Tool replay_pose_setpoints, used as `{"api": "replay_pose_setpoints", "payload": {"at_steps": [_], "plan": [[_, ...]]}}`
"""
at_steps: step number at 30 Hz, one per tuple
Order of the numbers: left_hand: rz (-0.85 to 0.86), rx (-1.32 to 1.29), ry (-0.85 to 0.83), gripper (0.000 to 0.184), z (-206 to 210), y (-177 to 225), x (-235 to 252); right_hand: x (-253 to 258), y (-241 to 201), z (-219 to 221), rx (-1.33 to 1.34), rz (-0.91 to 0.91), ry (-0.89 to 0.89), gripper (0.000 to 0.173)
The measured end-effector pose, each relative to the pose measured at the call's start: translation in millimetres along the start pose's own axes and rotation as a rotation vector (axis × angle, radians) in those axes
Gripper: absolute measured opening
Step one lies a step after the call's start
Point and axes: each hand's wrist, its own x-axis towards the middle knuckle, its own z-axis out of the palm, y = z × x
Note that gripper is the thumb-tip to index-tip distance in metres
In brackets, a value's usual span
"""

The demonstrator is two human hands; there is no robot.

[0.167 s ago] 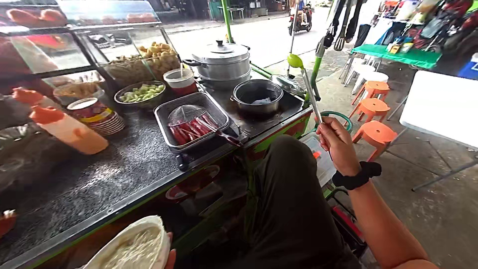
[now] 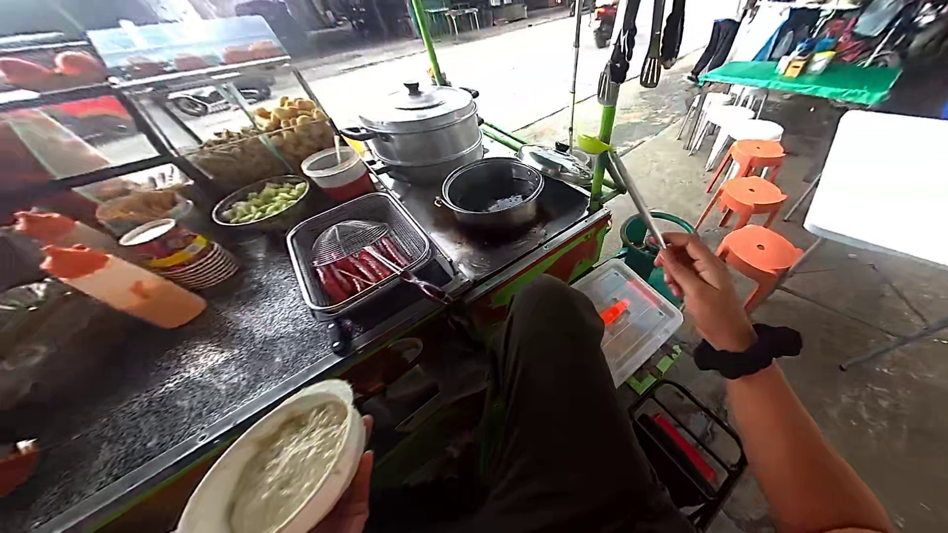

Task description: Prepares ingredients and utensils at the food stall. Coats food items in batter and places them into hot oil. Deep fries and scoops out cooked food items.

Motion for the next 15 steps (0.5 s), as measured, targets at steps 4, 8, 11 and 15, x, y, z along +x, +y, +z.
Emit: {"api": "replay_pose_setpoints", "payload": {"at_steps": [4,8,11,15], "plan": [[0.009,0.037,0.013,0.082,56,-27,21,28,29,-29,-0.114,-0.088,-0.047,0.032],[0.022,0.075,0.031,0.089,103,-53,52,66,53,-27,-0.191,-0.112,-0.141,0.030],[0.047,0.149,0.051,0.086,141,-70,83,103,62,-11,-0.244,-0.094,-0.273,0.035],[0.080,0.235,0.037,0.086,179,-91,131,132,66,17,-0.326,-0.100,-0.452,0.036]]}}
